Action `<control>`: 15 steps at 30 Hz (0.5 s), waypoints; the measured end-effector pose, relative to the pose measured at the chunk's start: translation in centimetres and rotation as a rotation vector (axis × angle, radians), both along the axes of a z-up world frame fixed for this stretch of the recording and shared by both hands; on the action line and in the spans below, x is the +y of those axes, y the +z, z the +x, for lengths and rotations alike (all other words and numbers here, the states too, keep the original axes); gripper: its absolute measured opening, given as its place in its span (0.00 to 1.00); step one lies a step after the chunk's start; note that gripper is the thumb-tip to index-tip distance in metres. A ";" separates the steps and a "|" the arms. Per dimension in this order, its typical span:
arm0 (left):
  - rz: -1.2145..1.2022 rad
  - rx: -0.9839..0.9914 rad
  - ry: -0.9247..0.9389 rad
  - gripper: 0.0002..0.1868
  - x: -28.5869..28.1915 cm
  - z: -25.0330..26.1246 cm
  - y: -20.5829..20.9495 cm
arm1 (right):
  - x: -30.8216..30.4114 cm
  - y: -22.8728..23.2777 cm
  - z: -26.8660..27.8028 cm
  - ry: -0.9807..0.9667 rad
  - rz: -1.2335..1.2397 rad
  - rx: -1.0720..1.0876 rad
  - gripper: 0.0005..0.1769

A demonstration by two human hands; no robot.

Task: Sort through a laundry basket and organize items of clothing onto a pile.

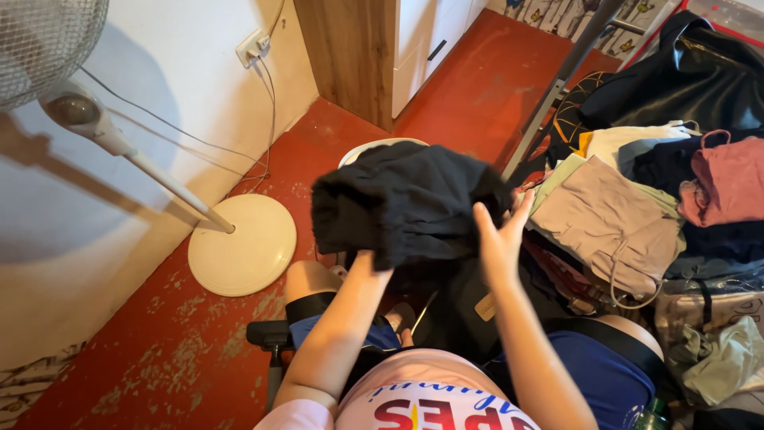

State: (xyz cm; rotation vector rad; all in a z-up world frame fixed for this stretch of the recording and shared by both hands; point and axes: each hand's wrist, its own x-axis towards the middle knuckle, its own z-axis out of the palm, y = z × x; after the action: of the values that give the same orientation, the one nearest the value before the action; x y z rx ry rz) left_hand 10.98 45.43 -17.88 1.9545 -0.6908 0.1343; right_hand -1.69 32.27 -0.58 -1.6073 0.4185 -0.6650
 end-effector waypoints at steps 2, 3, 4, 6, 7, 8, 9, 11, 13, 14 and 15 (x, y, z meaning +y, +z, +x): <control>0.015 0.024 0.022 0.29 0.3 -0.3 1.0 | 3.0 1.5 -0.9 0.267 -0.026 -0.143 0.65; 0.023 0.038 0.031 0.30 0.4 -0.1 1.7 | 4.6 2.1 -1.5 0.533 -0.051 -0.281 0.76; 0.032 0.051 0.040 0.30 1.0 0.0 0.7 | 5.1 3.1 -1.4 0.530 -0.051 -0.282 0.76; 0.050 0.075 0.057 0.31 -0.4 0.9 -0.3 | 5.9 5.3 -1.2 0.662 -0.511 -0.102 0.62; 0.050 0.071 0.053 0.31 0.6 -0.4 4.5 | 4.3 2.4 -0.3 0.657 -0.512 -0.105 0.62; -0.676 0.583 -0.284 0.30 1.6 -1.8 9.2 | 2.7 -0.5 0.7 0.520 -0.458 -0.060 0.51; -1.406 1.085 -0.629 0.29 2.7 -3.2 13.9 | 1.1 -3.5 1.5 0.386 -0.400 -0.013 0.41; -1.139 1.176 -0.572 0.31 4.1 -3.1 18.0 | 0.3 -1.2 2.6 0.360 -0.210 -0.005 0.37; -0.870 1.245 -0.505 0.33 4.7 -2.4 19.8 | 0.0 1.8 3.3 0.335 -0.020 0.002 0.34; -0.662 1.086 -0.520 0.35 4.7 -1.7 19.5 | 0.1 3.7 3.4 0.331 0.023 0.022 0.33; -0.459 0.923 -0.528 0.39 4.7 -1.1 19.2 | 0.2 5.5 3.4 0.327 0.067 0.044 0.32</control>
State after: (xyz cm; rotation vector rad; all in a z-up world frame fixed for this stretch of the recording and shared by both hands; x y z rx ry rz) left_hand 9.89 50.12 1.30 1.1439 -0.4575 -0.8149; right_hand 1.76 32.46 4.93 -1.5829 0.2006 -0.3644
